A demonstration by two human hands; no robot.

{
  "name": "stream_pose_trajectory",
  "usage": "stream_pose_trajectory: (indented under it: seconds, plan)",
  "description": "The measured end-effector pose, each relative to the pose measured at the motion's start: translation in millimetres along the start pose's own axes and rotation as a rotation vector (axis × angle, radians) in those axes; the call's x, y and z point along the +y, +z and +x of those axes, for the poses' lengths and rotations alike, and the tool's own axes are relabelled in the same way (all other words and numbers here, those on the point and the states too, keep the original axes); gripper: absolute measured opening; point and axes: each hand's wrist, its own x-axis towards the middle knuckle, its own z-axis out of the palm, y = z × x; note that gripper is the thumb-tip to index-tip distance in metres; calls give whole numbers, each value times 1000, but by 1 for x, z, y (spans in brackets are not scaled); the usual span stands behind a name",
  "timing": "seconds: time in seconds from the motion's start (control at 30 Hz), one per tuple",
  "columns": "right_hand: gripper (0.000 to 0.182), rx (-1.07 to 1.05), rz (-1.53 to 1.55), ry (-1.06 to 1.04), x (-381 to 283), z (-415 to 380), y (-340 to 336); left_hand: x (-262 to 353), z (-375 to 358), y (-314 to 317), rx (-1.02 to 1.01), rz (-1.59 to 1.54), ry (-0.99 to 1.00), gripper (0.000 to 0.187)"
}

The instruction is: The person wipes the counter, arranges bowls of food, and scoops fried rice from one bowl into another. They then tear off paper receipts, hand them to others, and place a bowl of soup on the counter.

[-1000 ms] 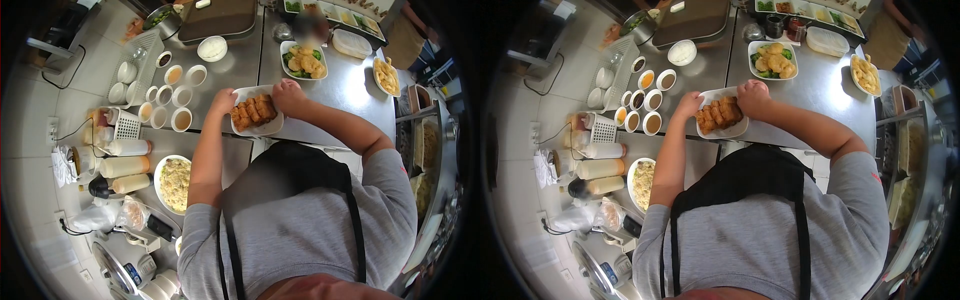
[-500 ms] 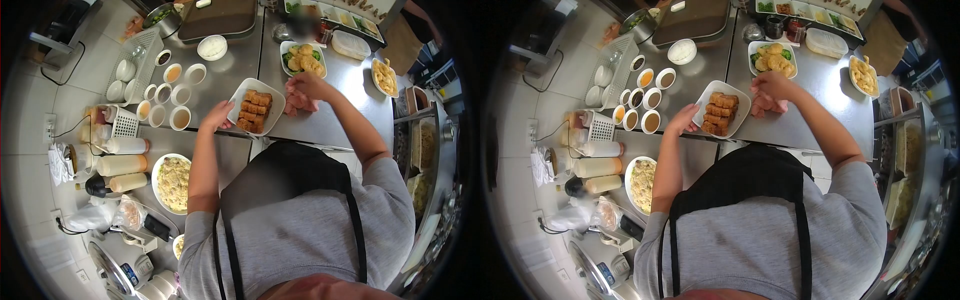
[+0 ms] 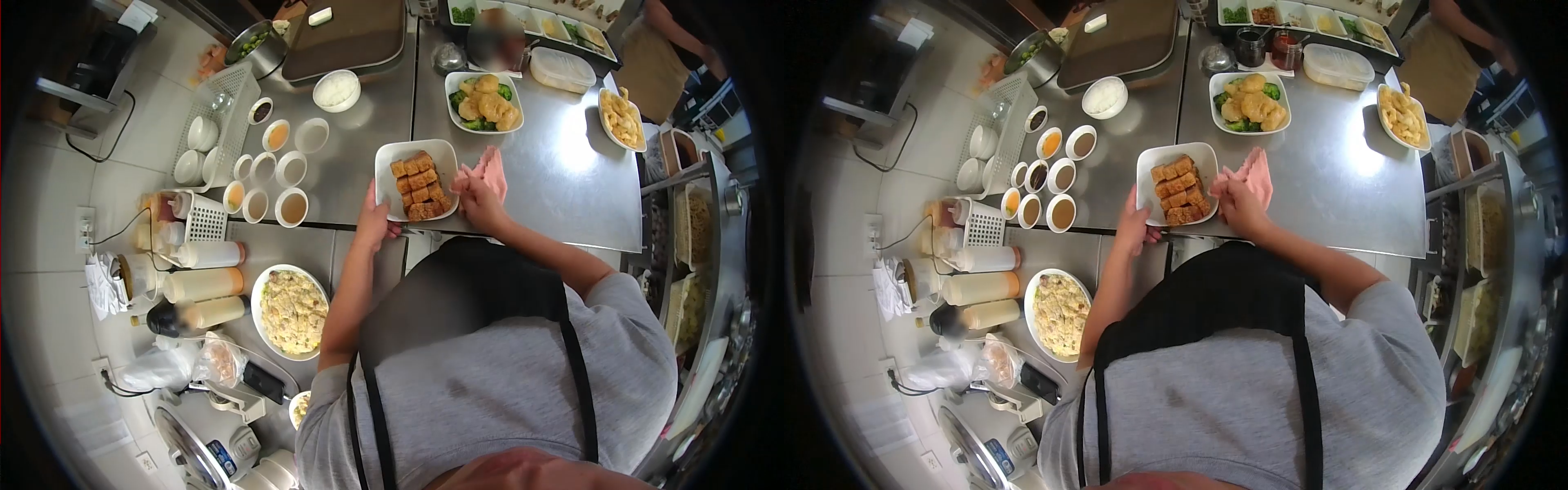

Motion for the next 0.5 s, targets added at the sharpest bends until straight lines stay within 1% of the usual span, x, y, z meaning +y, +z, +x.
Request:
stream_pose_trajectory:
  seconds: [0.07, 0.1, 0.2, 0.23, 0.33, 0.37, 0.43, 0.5]
  plan:
    - [14, -193, 235, 353, -19, -6, -14, 1, -4, 6, 18, 5, 53, 59]
    - [14, -265, 203, 408, -33, -4, -29, 1, -6, 8, 43, -2, 45, 58]
    - [15, -2, 586, 662, -23, 4, -47, 11, -22, 17, 72, -77, 97, 60]
    - [23, 6, 776, 575, -23, 8, -49, 16, -28, 20, 74, -76, 74, 61]
    - [41, -33, 1096, 310, -31, 25, -43, 23, -40, 29, -49, -105, 73, 61]
    - [47, -155, 1343, 332, -38, 34, -45, 35, -50, 37, -48, -76, 43, 60]
    - [59, -418, 1829, 381, -53, 50, -47, 47, -54, 46, -118, -69, 57, 58]
    - [64, -563, 1817, 494, -61, 52, -36, 49, -52, 55, -150, -81, 61, 56]
